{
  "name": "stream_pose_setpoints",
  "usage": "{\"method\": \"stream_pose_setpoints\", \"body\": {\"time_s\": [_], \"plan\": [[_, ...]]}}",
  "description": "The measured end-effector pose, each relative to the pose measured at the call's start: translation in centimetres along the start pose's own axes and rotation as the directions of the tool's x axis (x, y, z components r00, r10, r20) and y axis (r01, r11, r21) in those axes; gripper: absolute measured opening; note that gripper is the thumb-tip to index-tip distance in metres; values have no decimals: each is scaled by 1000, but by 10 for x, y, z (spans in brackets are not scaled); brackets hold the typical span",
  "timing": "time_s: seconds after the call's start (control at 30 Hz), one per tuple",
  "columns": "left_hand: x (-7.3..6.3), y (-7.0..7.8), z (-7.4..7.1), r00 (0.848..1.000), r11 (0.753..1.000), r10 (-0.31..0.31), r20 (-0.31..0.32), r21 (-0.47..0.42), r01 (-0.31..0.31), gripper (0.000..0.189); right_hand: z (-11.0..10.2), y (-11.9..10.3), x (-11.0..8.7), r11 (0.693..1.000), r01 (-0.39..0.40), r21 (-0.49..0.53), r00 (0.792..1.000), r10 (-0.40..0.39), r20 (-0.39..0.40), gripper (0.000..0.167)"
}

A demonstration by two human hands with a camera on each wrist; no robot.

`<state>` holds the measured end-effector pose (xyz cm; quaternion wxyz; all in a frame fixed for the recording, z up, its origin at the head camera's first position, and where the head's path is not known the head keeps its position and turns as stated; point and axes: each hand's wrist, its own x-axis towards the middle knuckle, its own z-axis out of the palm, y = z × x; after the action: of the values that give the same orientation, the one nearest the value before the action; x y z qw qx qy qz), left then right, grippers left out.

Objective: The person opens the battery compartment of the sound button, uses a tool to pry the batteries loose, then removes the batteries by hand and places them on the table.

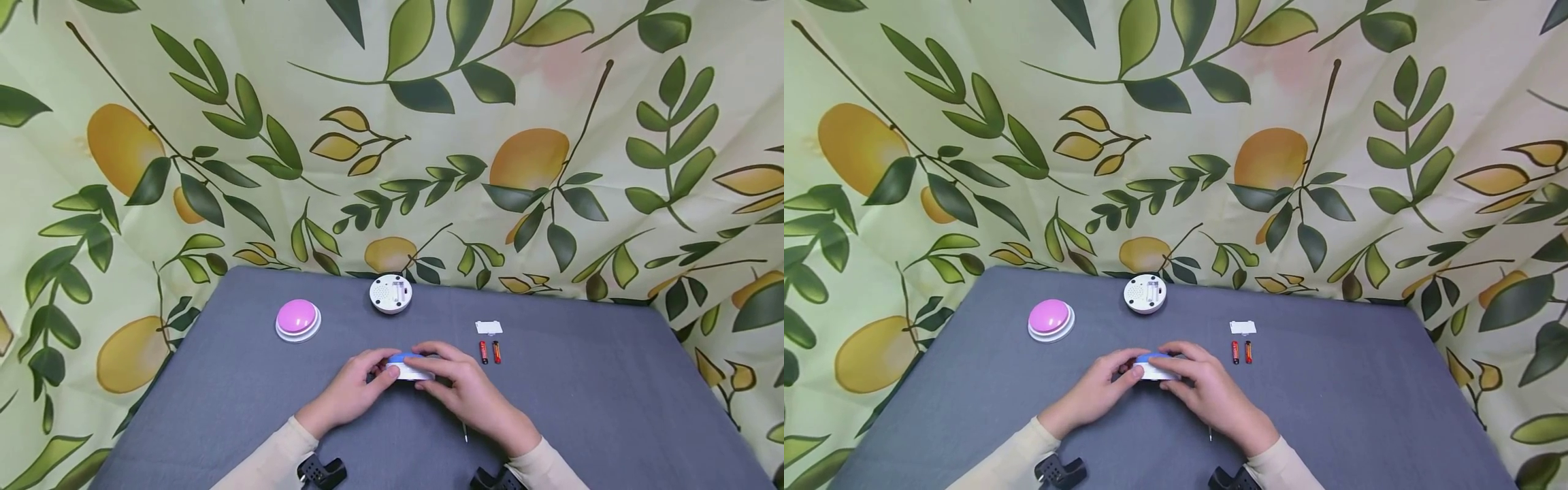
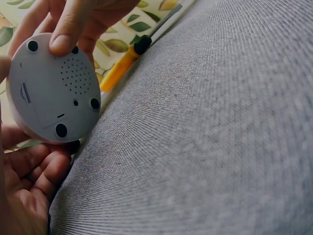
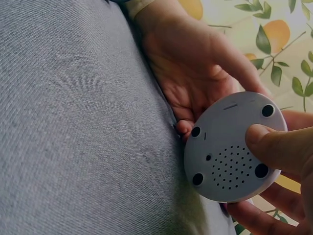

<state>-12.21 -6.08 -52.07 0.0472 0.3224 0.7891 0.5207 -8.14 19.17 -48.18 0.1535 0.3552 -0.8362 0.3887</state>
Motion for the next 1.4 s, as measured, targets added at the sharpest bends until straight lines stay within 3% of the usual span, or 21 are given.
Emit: {"method": "stream_pose_setpoints", "body": {"time_s": [0.2,0.57,0.73,0.8,0.97,1.07,1.17,1.27,1.4], "plan": [[1,-5,1,997,997,76,0,8,-76,39,2,1,-1,1000,-30,-5,999,30,-30,47],[2,-6,0,996,996,88,10,0,-88,41,2,1,1,980,-200,-11,975,198,-98,47],[3,-11,1,985,985,174,-17,4,-174,41,2,0,2,969,-246,-27,964,241,-107,46],[3,-11,1,984,984,177,-20,12,-177,44,2,0,2,964,-266,-22,959,263,-110,48],[2,-4,0,994,993,112,-3,48,-112,56,5,-2,3,922,-381,66,916,386,-105,48],[2,-3,0,995,993,102,6,66,-102,59,6,-3,3,886,-453,100,880,462,-107,45],[2,-2,0,995,994,96,14,60,-97,59,7,-2,3,868,-487,97,861,496,-116,42],[2,-3,1,996,994,91,16,56,-92,53,7,-1,2,874,-481,69,864,486,-128,42],[2,-4,2,997,994,74,13,82,-75,45,8,1,1,902,-431,17,890,429,-156,41]]}}
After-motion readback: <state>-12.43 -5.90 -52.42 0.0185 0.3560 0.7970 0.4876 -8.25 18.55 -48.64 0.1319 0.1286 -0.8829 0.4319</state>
